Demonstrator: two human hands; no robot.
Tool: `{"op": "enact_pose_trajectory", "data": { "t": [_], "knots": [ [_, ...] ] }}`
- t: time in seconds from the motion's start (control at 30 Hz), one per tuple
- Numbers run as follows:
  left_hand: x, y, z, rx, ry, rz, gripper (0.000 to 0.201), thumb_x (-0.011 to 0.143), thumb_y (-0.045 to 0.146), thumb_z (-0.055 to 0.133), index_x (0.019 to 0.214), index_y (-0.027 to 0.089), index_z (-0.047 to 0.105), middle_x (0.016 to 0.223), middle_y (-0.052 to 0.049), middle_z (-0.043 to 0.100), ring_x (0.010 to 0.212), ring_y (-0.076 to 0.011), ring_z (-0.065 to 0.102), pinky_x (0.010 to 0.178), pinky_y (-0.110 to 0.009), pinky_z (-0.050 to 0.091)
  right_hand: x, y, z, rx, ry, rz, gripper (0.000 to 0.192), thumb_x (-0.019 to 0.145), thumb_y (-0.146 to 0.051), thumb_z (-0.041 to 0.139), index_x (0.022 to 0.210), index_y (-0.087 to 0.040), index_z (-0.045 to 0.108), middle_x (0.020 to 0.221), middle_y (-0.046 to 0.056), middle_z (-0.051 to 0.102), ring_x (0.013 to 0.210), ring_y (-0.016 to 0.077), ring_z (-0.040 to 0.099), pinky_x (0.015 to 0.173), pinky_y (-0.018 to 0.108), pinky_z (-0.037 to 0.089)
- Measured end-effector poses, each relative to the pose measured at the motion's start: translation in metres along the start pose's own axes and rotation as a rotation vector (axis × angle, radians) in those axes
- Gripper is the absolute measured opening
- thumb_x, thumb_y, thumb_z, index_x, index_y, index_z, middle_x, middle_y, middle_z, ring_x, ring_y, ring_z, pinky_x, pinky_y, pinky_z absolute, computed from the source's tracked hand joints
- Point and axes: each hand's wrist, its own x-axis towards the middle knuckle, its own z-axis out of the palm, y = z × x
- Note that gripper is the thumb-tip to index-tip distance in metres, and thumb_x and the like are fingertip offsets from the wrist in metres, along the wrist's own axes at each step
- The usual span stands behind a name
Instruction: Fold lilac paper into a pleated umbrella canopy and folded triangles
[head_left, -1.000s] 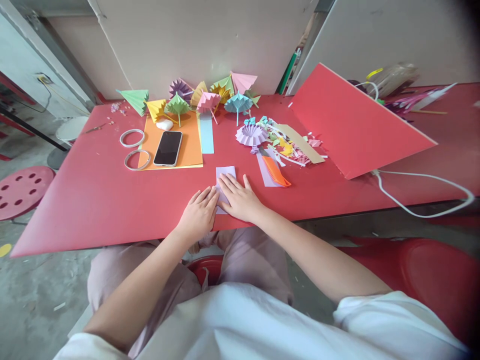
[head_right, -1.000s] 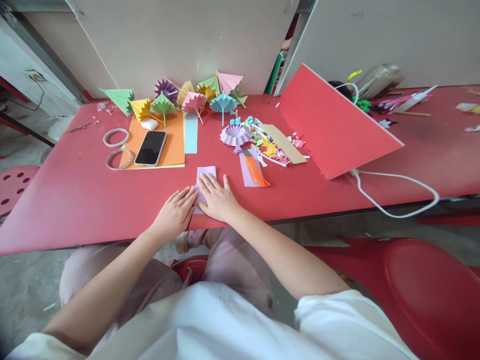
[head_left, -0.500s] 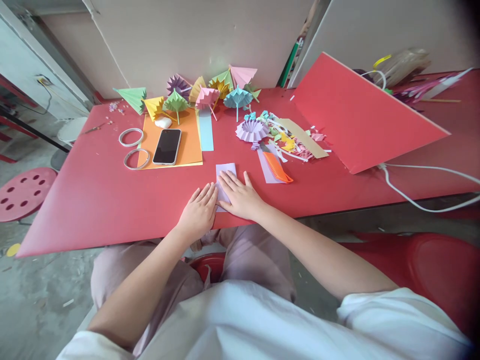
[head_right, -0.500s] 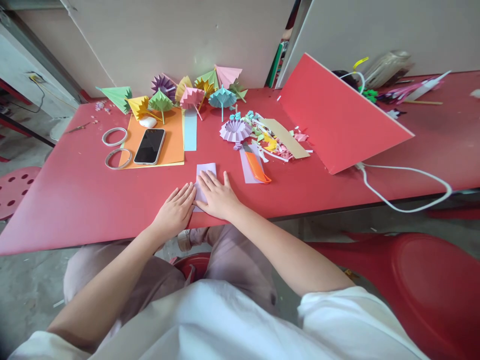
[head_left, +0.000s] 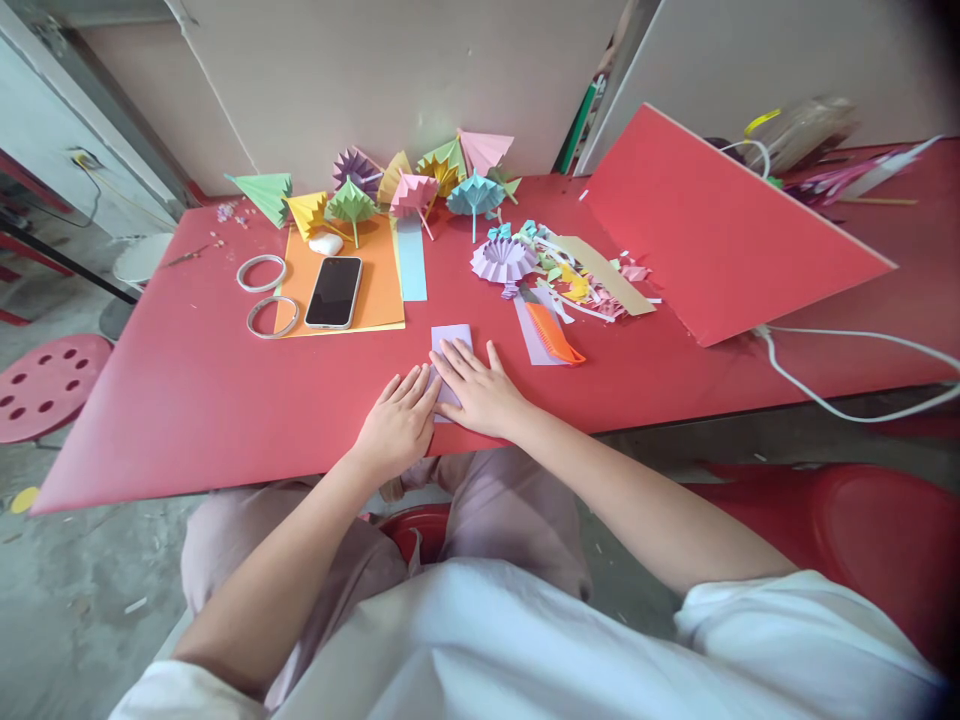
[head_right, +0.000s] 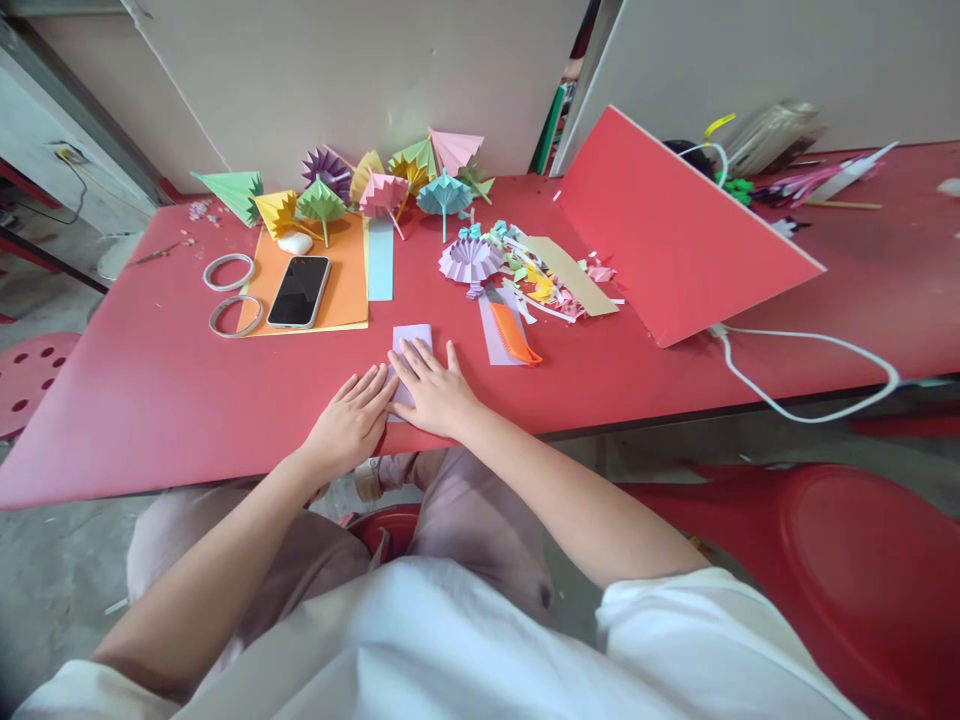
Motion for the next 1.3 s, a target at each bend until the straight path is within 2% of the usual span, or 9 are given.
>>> {"op": "enact_pose_trajectory", "data": {
  "t": [0.2, 0.43, 0.63, 1.03, 1.3],
  "knots": [
    [-0.0002, -0.0001, -0.0016, -0.003, -0.022, -0.005, 0.054, 0.086, 0.016, 0.032, 0.139, 0.007, 0.031, 0.145, -0.016, 0.031, 0.136, -0.0246, 0.024, 0.11, -0.043, 0.023, 0.0004, 0.0016, 0.0021, -0.004, 0.018, -0.017, 0.074, 0.086, -0.059, 0.032, 0.144, -0.016, 0.019, 0.151, 0.013, 0.018, 0.138, 0.03, 0.014, 0.104, 0.067, 0.009],
    [0.0016, -0.0047, 0.0004, -0.005, -0.003, 0.0, 0.046, 0.094, 0.023, 0.025, 0.136, 0.006, 0.036, 0.143, -0.015, 0.035, 0.135, -0.0229, 0.028, 0.109, -0.042, 0.027, 0.001, 0.0023, 0.0034, 0.003, 0.016, -0.01, 0.07, 0.089, -0.059, 0.021, 0.145, -0.017, 0.015, 0.151, 0.011, 0.019, 0.139, 0.0279, 0.015, 0.105, 0.065, 0.01],
    [0.0018, -0.006, -0.0018, 0.027, -0.029, 0.025, 0.047, 0.095, 0.025, 0.026, 0.137, 0.006, 0.034, 0.144, -0.013, 0.034, 0.135, -0.0237, 0.027, 0.109, -0.043, 0.026, 0.0006, 0.0017, 0.0039, 0.0, 0.029, -0.01, 0.072, 0.088, -0.06, 0.022, 0.144, -0.015, 0.017, 0.151, 0.012, 0.019, 0.138, 0.0288, 0.015, 0.105, 0.066, 0.01],
    [0.0006, -0.0055, 0.0021, 0.025, 0.005, 0.025, 0.046, 0.095, 0.026, 0.026, 0.138, 0.01, 0.033, 0.144, -0.013, 0.034, 0.135, -0.023, 0.026, 0.11, -0.043, 0.025, 0.0, 0.0008, 0.0018, -0.002, 0.015, -0.014, 0.07, 0.088, -0.058, 0.026, 0.144, -0.017, 0.019, 0.151, 0.012, 0.019, 0.138, 0.0303, 0.015, 0.104, 0.066, 0.01],
    [0.0004, -0.005, 0.0024, 0.034, 0.0, 0.03, 0.048, 0.095, 0.027, 0.026, 0.138, 0.005, 0.032, 0.145, -0.014, 0.032, 0.135, -0.0247, 0.026, 0.11, -0.043, 0.024, 0.0, 0.0004, 0.0021, 0.001, 0.007, -0.008, 0.07, 0.088, -0.058, 0.025, 0.144, -0.015, 0.02, 0.151, 0.013, 0.018, 0.138, 0.0292, 0.016, 0.104, 0.066, 0.009]
  ]
}}
